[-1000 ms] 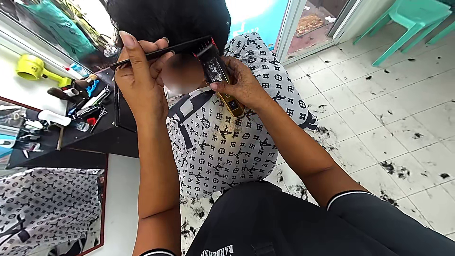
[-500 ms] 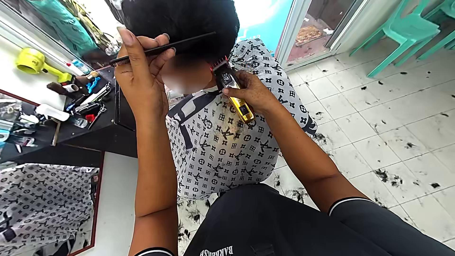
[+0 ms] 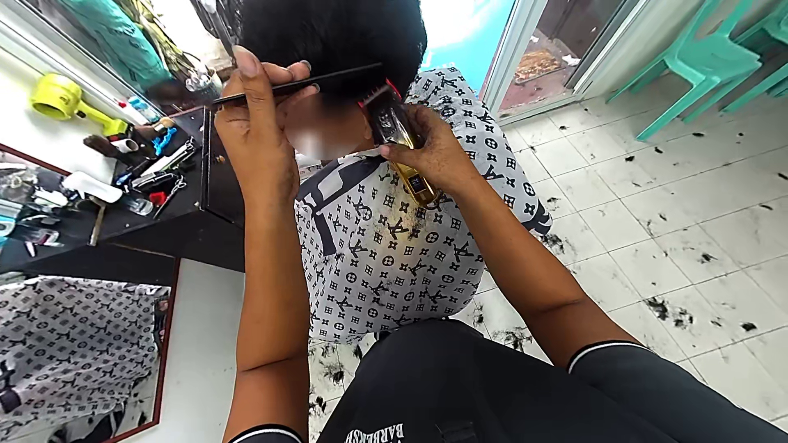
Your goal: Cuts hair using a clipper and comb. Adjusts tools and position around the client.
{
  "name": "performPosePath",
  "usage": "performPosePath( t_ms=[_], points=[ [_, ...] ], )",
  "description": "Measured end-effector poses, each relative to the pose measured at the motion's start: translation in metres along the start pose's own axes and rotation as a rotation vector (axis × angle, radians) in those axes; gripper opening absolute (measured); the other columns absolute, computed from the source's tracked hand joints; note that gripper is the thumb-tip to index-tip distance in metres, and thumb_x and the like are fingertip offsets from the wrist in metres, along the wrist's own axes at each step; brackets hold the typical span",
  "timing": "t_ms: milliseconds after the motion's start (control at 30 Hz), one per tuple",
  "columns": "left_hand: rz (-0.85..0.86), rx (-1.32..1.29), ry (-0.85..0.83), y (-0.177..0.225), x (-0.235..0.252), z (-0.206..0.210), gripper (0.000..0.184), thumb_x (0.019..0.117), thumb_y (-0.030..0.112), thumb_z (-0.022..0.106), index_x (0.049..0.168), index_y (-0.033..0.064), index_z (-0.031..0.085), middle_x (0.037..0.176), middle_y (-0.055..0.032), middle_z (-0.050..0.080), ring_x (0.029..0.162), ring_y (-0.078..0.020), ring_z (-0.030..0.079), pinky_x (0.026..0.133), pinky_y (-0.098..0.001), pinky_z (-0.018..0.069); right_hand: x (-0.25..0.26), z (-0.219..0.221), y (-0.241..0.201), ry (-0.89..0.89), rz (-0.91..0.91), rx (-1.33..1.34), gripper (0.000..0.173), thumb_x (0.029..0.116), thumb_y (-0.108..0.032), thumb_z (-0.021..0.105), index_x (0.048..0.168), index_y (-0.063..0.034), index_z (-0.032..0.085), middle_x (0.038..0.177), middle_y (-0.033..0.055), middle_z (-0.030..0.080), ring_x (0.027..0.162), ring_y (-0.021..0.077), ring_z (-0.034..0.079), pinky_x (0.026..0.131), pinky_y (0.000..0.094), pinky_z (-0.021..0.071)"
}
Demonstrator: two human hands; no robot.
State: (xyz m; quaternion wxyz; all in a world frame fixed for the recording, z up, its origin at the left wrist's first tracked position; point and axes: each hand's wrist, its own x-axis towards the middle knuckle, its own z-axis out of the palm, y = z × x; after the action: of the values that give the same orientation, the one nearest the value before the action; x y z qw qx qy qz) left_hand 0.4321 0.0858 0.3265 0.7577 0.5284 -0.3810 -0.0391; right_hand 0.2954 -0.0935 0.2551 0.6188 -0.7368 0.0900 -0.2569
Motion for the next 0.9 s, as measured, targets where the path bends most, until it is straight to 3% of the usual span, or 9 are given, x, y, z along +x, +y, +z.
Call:
performPosePath(
  t_ms=[67, 200, 400, 533, 767, 900],
  points=[
    [0.008, -0.008, -0.019, -0.001, 0.000, 0.002, 0.034, 0.1141, 0.025, 0.033, 0.104, 0.0113, 0.062, 0.102, -0.0047, 0.078, 0.090, -0.0142, 0.076, 0.073, -0.0252, 0.0629, -0.001, 0.001, 0.000, -0.007, -0.042, -0.046, 0.069, 0.0860, -0.017, 0.081, 0.142, 0.0034, 0.046, 0.123, 0.0150, 0.065, 0.106, 0.0152, 0.067, 0.093, 0.0302, 0.0573],
    [0.014, -0.022, 0.003, 0.003, 0.001, -0.008, 0.034, 0.1144, 0.024, 0.030, 0.105, 0.0112, 0.060, 0.103, -0.0055, 0.078, 0.090, -0.0146, 0.076, 0.075, -0.0258, 0.0628, -0.004, -0.005, 0.004, 0.003, 0.132, 0.084, 0.061, 0.0878, -0.013, 0.079, 0.138, 0.0018, 0.048, 0.115, 0.0156, 0.065, 0.091, 0.0213, 0.071, 0.078, 0.0375, 0.0641],
    [-0.023, -0.063, -0.003, 0.002, 0.001, -0.009, 0.036, 0.1144, 0.026, 0.030, 0.106, 0.0113, 0.062, 0.102, -0.0044, 0.078, 0.091, -0.0140, 0.076, 0.075, -0.0259, 0.0622, -0.011, 0.025, -0.007, -0.024, -0.046, 0.103, 0.064, 0.0880, -0.012, 0.078, 0.140, 0.0052, 0.045, 0.118, 0.0153, 0.065, 0.095, 0.0205, 0.072, 0.080, 0.0381, 0.0646],
    [-0.075, -0.215, 0.016, 0.006, 0.007, -0.033, 0.045, 0.1146, 0.034, 0.019, 0.109, 0.0138, 0.059, 0.100, -0.0024, 0.076, 0.087, -0.0118, 0.074, 0.073, -0.0249, 0.0612, -0.023, 0.053, 0.002, -0.169, 0.238, 0.311, 0.051, 0.0905, -0.005, 0.074, 0.135, 0.0031, 0.050, 0.111, 0.0158, 0.067, 0.088, 0.0232, 0.072, 0.074, 0.0390, 0.0644],
    [-0.120, -0.262, 0.025, -0.003, 0.012, -0.049, 0.043, 0.1146, 0.035, 0.021, 0.113, 0.0130, 0.057, 0.101, -0.0029, 0.075, 0.087, -0.0126, 0.074, 0.072, -0.0253, 0.0607, -0.007, 0.099, 0.014, 0.028, 0.213, 0.692, 0.038, 0.0968, -0.006, 0.064, 0.131, 0.0001, 0.048, 0.110, 0.0168, 0.067, 0.092, 0.0273, 0.072, 0.079, 0.0443, 0.0633],
    [-0.132, -0.231, 0.009, -0.005, 0.015, -0.053, 0.038, 0.1146, 0.033, 0.023, 0.114, 0.0118, 0.055, 0.103, -0.0036, 0.075, 0.089, -0.0133, 0.074, 0.075, -0.0260, 0.0610, -0.001, 0.100, 0.012, 0.084, 0.063, 0.662, 0.052, 0.0941, -0.004, 0.065, 0.140, 0.0008, 0.041, 0.118, 0.0181, 0.064, 0.099, 0.0298, 0.071, 0.082, 0.0472, 0.0635]
  ],
)
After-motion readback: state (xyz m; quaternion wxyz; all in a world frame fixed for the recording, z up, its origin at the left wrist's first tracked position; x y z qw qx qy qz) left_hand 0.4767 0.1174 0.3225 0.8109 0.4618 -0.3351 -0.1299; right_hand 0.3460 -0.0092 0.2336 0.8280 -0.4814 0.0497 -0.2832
